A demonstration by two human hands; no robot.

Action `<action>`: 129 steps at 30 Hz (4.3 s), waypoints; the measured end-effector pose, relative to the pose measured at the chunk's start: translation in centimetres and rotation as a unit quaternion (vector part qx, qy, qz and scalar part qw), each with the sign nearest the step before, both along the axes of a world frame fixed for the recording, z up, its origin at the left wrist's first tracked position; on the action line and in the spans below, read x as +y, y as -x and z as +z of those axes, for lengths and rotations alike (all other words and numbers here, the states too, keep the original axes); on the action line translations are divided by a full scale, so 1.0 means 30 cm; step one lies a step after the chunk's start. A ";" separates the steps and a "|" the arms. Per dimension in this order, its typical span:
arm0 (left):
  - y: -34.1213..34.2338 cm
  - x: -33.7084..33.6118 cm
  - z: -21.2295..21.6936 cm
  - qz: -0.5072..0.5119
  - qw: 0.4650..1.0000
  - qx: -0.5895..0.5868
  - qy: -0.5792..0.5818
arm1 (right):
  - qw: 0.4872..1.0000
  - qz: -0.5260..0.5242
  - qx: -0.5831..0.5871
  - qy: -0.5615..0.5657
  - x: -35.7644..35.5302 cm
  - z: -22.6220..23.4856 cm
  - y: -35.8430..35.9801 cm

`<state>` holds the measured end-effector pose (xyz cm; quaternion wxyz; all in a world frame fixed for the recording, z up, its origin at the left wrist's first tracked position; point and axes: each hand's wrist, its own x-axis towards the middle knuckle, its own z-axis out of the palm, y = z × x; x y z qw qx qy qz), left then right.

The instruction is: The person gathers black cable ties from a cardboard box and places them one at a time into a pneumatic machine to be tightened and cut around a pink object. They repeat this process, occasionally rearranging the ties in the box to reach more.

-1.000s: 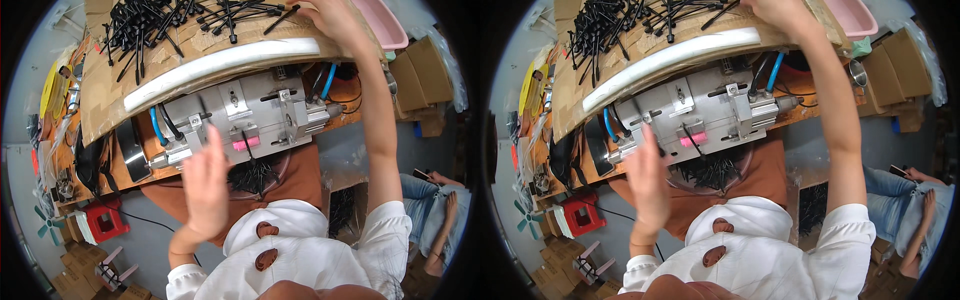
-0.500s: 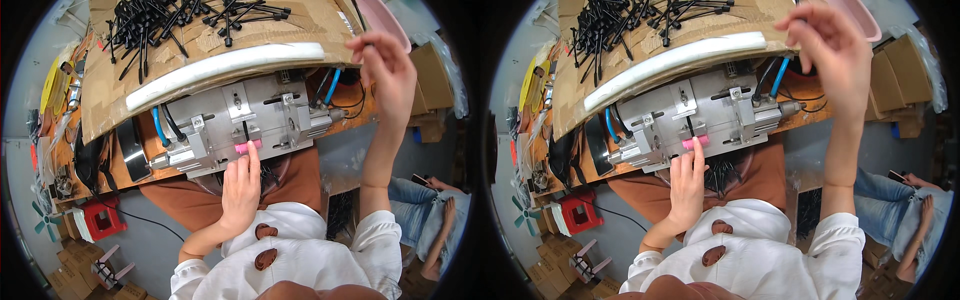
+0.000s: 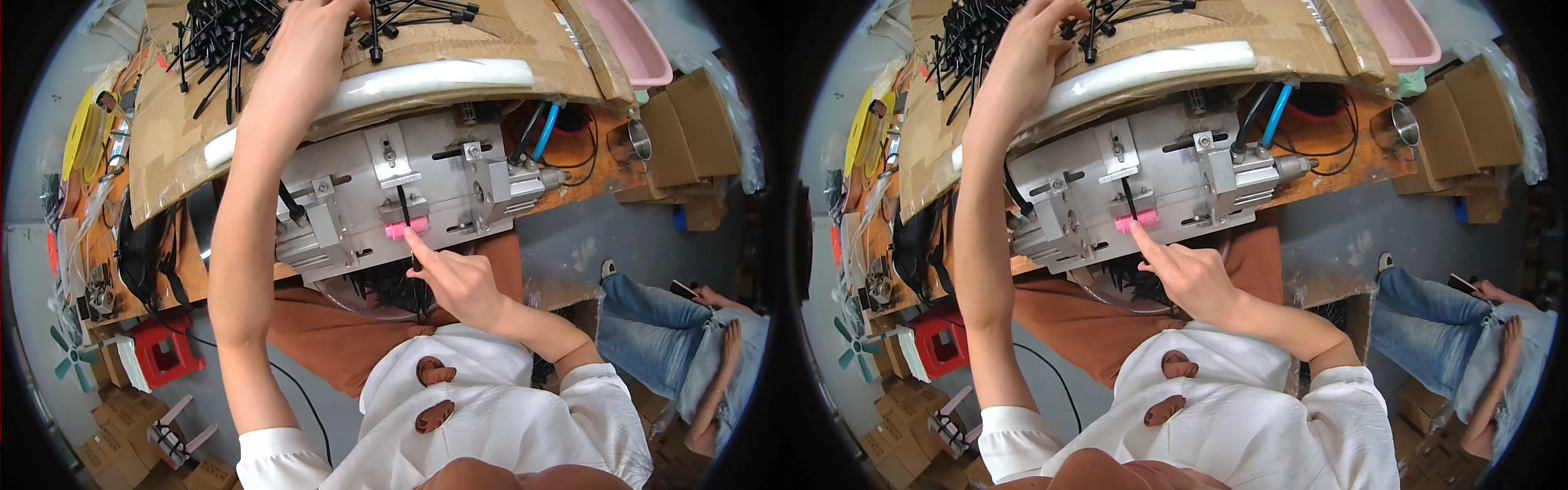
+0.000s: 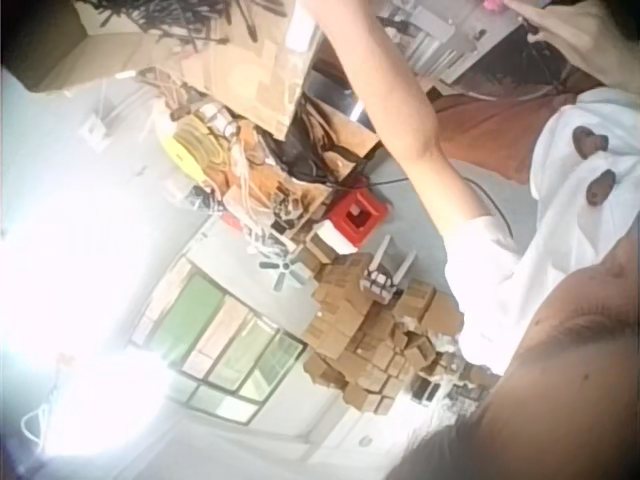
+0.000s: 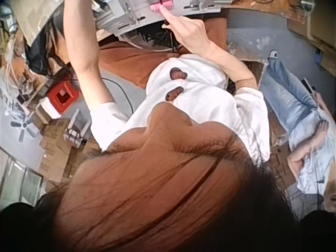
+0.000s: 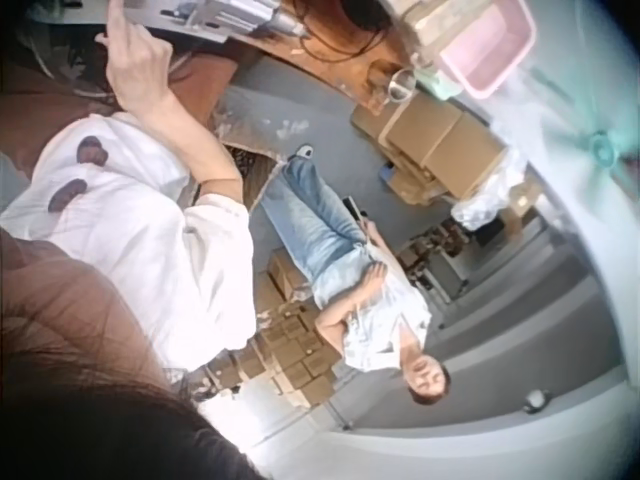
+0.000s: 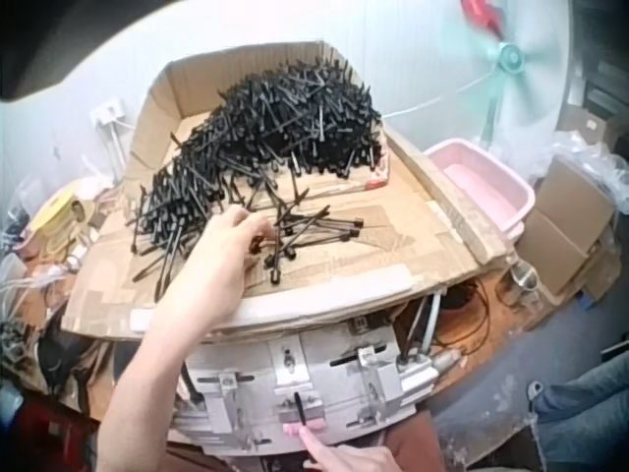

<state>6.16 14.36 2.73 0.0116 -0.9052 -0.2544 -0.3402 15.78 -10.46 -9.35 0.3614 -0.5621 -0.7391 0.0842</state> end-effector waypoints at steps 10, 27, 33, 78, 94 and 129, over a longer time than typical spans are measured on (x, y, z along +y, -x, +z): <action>0.080 -0.029 0.027 -0.023 0.993 -0.051 0.105 | 0.991 0.059 -0.117 -0.013 0.062 0.211 -0.092; 0.137 -0.746 -0.312 0.109 0.976 0.114 0.153 | 0.969 0.108 0.222 -0.014 0.569 0.628 -0.278; 0.123 -0.735 -0.309 0.106 0.968 0.158 0.163 | 0.965 0.048 0.231 -0.112 0.335 0.565 -0.281; 0.254 -0.365 -0.019 0.169 0.982 -0.050 0.065 | 0.908 0.078 -0.410 -0.038 0.759 0.543 -0.165; 0.149 -0.748 -0.305 0.085 0.976 -0.007 0.202 | 0.956 0.177 -0.233 0.019 0.724 0.480 -0.075; 0.039 0.116 0.042 -0.003 0.996 0.057 -0.069 | 0.999 0.001 -0.023 0.044 0.009 0.120 -0.031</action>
